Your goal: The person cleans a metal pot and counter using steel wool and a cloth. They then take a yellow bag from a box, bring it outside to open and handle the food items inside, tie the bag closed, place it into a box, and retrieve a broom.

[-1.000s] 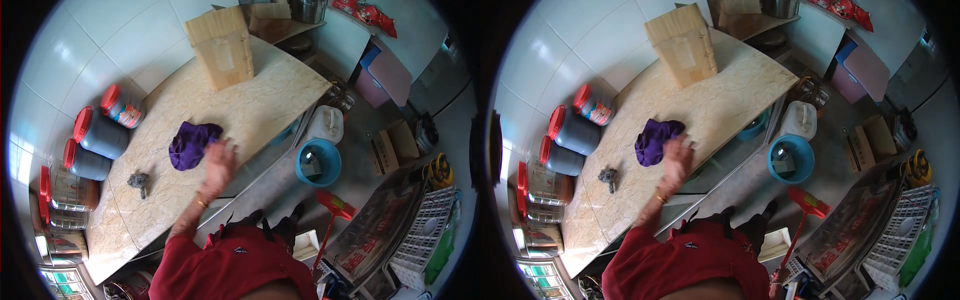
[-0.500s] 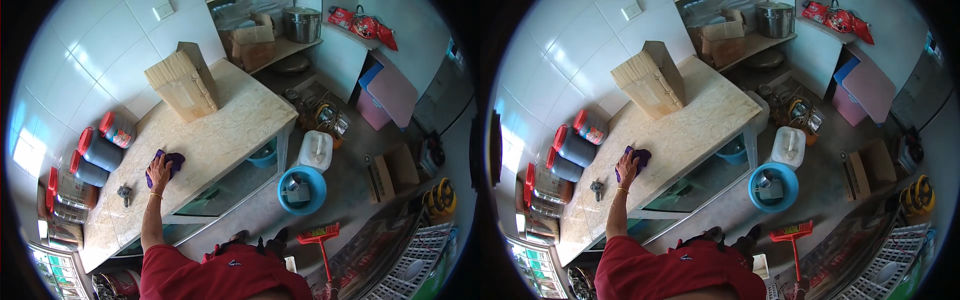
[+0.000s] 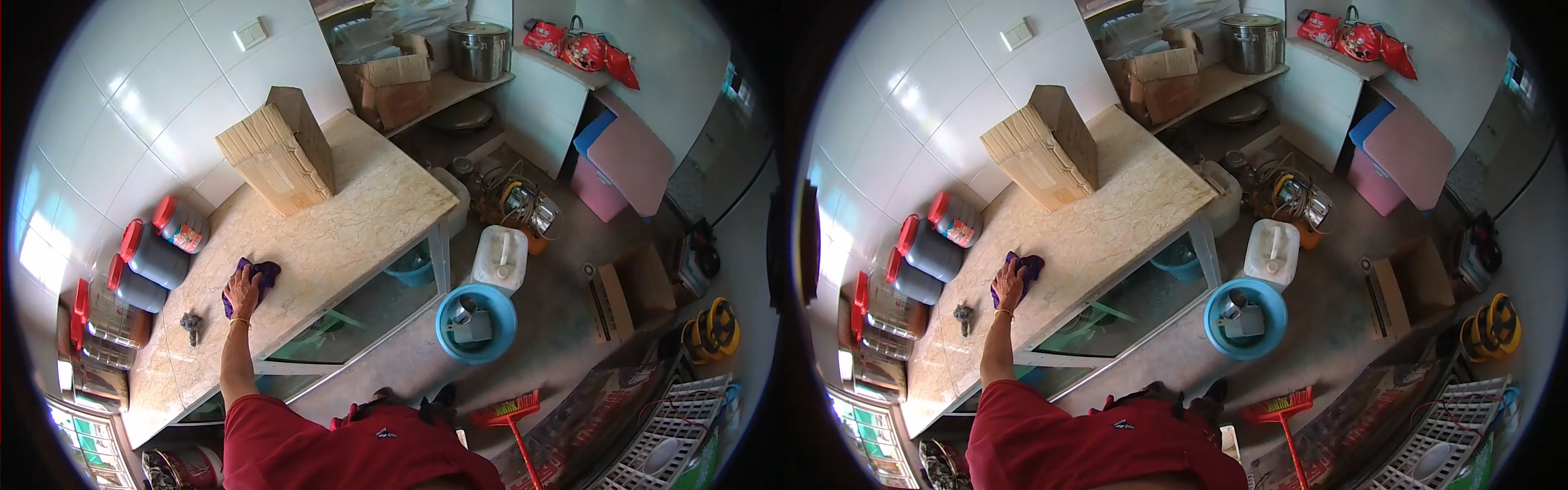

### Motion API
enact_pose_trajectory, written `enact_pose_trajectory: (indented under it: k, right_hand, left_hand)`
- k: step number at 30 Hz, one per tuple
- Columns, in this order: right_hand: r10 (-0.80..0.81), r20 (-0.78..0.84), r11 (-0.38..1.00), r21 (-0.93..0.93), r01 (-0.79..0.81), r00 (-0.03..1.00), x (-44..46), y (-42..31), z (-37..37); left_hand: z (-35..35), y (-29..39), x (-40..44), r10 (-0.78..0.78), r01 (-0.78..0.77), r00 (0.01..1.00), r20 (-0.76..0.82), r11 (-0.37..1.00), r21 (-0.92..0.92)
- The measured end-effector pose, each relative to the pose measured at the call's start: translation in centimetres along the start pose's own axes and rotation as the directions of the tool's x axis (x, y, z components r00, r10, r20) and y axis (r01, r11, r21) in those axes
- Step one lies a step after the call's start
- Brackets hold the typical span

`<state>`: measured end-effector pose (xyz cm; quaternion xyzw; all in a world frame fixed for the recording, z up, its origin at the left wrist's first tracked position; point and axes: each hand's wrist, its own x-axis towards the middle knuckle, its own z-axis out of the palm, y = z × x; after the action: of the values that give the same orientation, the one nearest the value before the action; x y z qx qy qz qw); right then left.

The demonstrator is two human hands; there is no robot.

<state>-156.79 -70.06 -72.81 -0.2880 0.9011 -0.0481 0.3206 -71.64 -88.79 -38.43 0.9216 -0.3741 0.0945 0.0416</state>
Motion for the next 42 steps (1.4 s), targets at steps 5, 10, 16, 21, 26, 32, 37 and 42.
enact_pose_trajectory:
  k: [5, 10, 16, 21, 26, 32, 37, 42]
  right_hand:
    - [-0.102, -0.076, 0.993, -0.071, 0.096, 0.992, 1.3, -2.0, 0.5]
    - [-0.201, -0.137, 0.967, -0.184, 0.174, 0.97, 1.7, -2.2, 0.0]
    - [-0.31, -0.171, 0.908, -0.343, 0.238, 0.935, 0.8, -0.3, -0.9]
    - [-0.372, -0.155, 0.831, -0.494, 0.254, 0.915, -2.4, 4.4, -2.3]
    - [-0.432, -0.101, 0.72, -0.637, 0.276, 0.896, -6.3, 9.3, -4.0]
    - [-0.56, -0.034, 0.544, -0.769, 0.336, 0.828, -6.1, 10.0, -5.8]
    - [-0.628, 0.078, 0.486, -0.738, 0.469, 0.774, -5.6, 7.8, -6.9]
    - [-0.787, -0.003, 0.505, -0.577, 0.642, 0.616, -4.9, 6.9, -5.6]
  left_hand:
    - [0.6, -0.1, 0.9, -0.034, 0.034, 0.999, 0.016, 0.999, -0.012]
    - [-0.1, 0.5, 0.6, -0.074, 0.074, 0.996, 0.053, 0.997, -0.007]
    - [-0.2, 0.6, 0.4, -0.069, 0.07, 0.997, 0.042, 0.997, -0.021]
    - [-0.3, 0.8, 0.1, -0.073, 0.073, 0.997, 0.03, 0.997, -0.006]
    - [-0.2, 0.7, 0.3, -0.079, 0.079, 0.996, 0.049, 0.997, 0.002]
    - [0.0, 0.5, 0.5, -0.082, 0.082, 0.996, 0.039, 0.997, 0.006]
    - [1.0, -0.3, 0.9, -0.063, 0.063, 0.998, 0.013, 0.998, 0.001]
    - [1.6, -1.0, 1.3, -0.037, 0.039, 0.999, -0.032, 0.997, 0.059]
